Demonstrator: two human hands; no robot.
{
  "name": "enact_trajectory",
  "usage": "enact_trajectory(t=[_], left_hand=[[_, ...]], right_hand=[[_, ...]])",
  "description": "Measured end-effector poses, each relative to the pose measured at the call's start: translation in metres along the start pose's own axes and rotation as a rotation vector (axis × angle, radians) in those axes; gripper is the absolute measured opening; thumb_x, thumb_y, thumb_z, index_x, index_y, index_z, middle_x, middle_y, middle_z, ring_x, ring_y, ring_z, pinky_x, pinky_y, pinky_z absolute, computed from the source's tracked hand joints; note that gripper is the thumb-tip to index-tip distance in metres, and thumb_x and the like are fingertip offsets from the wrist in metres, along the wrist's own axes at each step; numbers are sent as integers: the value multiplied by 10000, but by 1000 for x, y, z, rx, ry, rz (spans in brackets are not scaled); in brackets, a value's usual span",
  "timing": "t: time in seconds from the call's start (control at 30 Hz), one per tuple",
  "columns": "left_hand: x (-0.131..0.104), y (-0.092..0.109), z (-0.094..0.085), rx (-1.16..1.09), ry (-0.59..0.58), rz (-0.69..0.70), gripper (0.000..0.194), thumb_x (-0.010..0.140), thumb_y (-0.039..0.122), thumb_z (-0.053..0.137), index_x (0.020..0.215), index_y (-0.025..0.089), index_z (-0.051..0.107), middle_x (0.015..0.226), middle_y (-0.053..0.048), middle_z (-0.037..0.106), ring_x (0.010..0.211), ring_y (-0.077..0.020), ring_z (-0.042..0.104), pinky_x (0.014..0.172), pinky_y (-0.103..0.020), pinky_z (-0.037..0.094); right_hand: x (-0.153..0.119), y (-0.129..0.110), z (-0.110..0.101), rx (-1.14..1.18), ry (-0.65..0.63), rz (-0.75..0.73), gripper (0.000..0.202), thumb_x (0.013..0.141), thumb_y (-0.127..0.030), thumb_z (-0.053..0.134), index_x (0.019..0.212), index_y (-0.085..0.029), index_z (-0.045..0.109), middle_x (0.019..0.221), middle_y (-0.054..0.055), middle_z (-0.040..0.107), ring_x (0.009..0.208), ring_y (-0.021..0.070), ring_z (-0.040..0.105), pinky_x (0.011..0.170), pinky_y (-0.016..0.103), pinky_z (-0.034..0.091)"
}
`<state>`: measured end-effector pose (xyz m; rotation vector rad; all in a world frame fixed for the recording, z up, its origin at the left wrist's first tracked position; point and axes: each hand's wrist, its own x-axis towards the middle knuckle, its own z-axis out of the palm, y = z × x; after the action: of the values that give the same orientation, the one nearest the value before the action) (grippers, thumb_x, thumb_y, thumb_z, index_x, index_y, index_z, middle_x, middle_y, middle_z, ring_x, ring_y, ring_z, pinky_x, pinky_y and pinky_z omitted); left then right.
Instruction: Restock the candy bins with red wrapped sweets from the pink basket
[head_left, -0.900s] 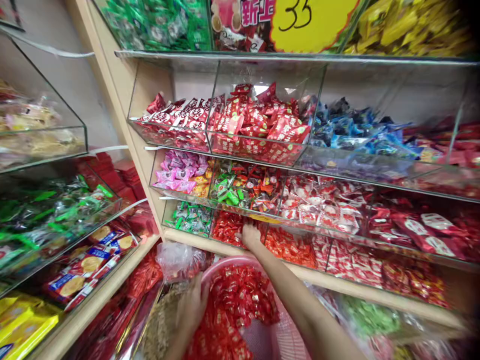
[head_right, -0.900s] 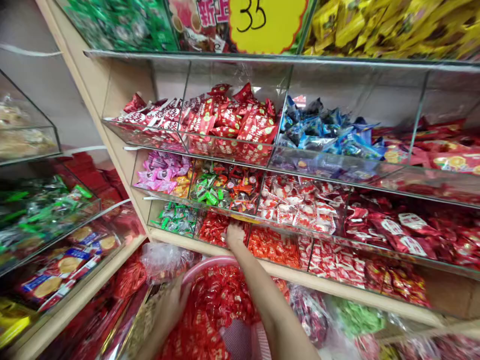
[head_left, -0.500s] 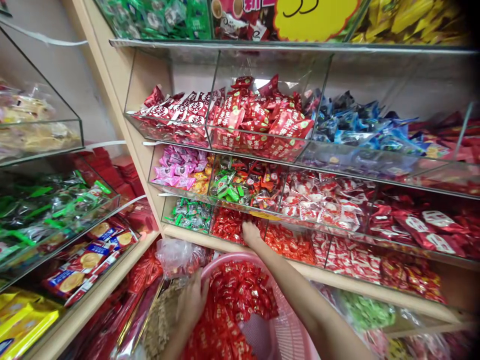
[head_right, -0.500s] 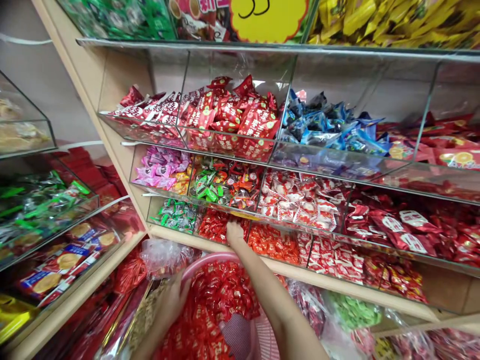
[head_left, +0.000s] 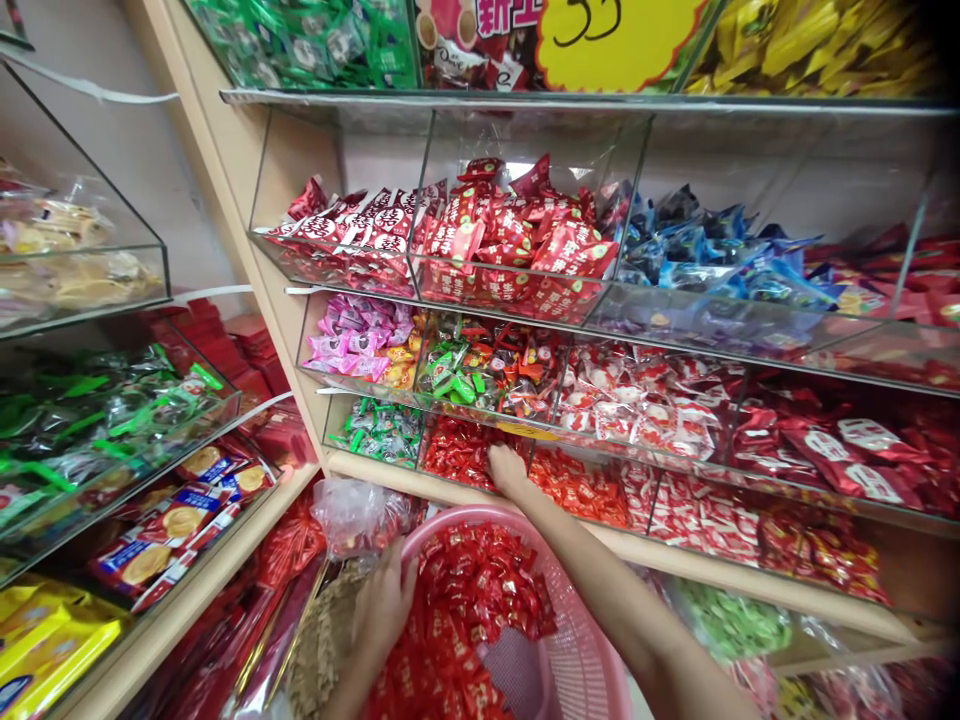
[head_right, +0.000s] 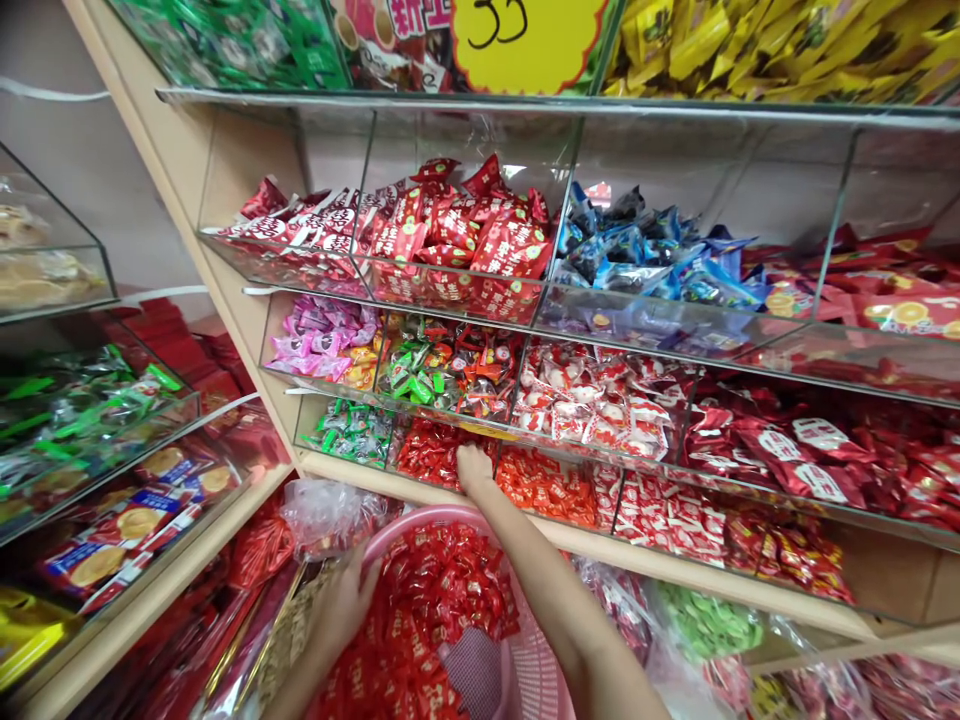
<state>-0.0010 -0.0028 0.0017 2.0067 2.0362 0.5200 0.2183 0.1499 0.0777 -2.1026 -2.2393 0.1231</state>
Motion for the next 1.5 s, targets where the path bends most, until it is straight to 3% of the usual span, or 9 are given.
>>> enact_trajectory(t=[0.1, 0.2, 0.33, 0.57, 0.8, 1.0, 1.23, 1.37, 1.5], left_hand=[[1, 0, 0, -2, 9, 9, 480, 857, 378, 256, 1217, 132, 456, 1223, -114, 539, 1078, -210, 532, 870, -336, 430], [2, 0, 1, -6, 11, 8, 470, 854, 374, 271, 1214, 139, 461, 1208, -115, 551, 1072, -207, 536, 867, -330, 428], [2, 1, 2, -16, 16, 2, 472, 850, 379, 278, 1225, 151, 451, 1225, -106, 538, 1095, -201, 518, 886, -326, 414], [1, -1, 3, -11, -3, -4, 497, 854, 402, 244, 1234, 151, 445, 1247, -99, 519, 1108, -210, 505, 896, -335, 405], [1, 0, 3, -16, 20, 12, 472, 855, 378, 268, 1229, 154, 449, 1215, -101, 545, 1080, -208, 524, 884, -337, 412], [1, -2, 4, -14, 13, 9, 476, 854, 382, 272, 1227, 149, 454, 1215, -113, 544, 1066, -214, 535, 873, -345, 419], [0, -1, 3, 3, 4, 11, 484, 860, 389, 255, 1250, 159, 425, 1216, -104, 544, 1073, -207, 532, 877, -332, 413], [0, 0, 1, 20, 14, 7, 465, 859, 378, 261, 1231, 164, 443, 1195, -106, 560, 1047, -201, 550, 855, -320, 425], [1, 3, -3, 25, 18, 4, 465, 856, 377, 271, 1229, 161, 445, 1217, -110, 543, 1062, -205, 540, 860, -323, 421]], right_hand=[[2, 5, -6, 36, 18, 20, 202, 792, -167, 449, 939, -142, 586, 935, 140, 594, 833, 200, 565, 646, 269, 382], [7, 13, -5, 182, -54, -121, 148, 723, -233, 564, 856, -173, 589, 855, 73, 600, 782, 164, 536, 624, 236, 348], [13, 19, 11, 368, -175, -270, 159, 641, -206, 637, 783, -174, 573, 731, -6, 556, 661, 104, 467, 578, 201, 307], [16, 20, 24, 453, -199, -250, 157, 628, -220, 635, 730, -153, 536, 624, -54, 476, 560, 62, 381, 523, 174, 277], [19, 17, 32, 502, -181, -213, 233, 565, -156, 645, 774, -159, 543, 631, -58, 497, 551, 64, 394, 525, 177, 286], [22, 14, 37, 623, -196, -175, 210, 606, -223, 653, 758, -145, 530, 602, -65, 483, 528, 56, 398, 512, 166, 306], [15, 10, 26, 637, -236, -159, 265, 578, -190, 673, 794, -156, 524, 549, -89, 440, 497, 56, 376, 492, 166, 286], [1, 12, 7, 608, -107, -229, 213, 629, -229, 638, 798, -158, 532, 561, -78, 450, 513, 67, 376, 505, 180, 282], [-33, 23, -18, 637, -4, -307, 212, 716, -302, 564, 875, -168, 521, 583, -66, 462, 530, 81, 385, 521, 190, 299]])
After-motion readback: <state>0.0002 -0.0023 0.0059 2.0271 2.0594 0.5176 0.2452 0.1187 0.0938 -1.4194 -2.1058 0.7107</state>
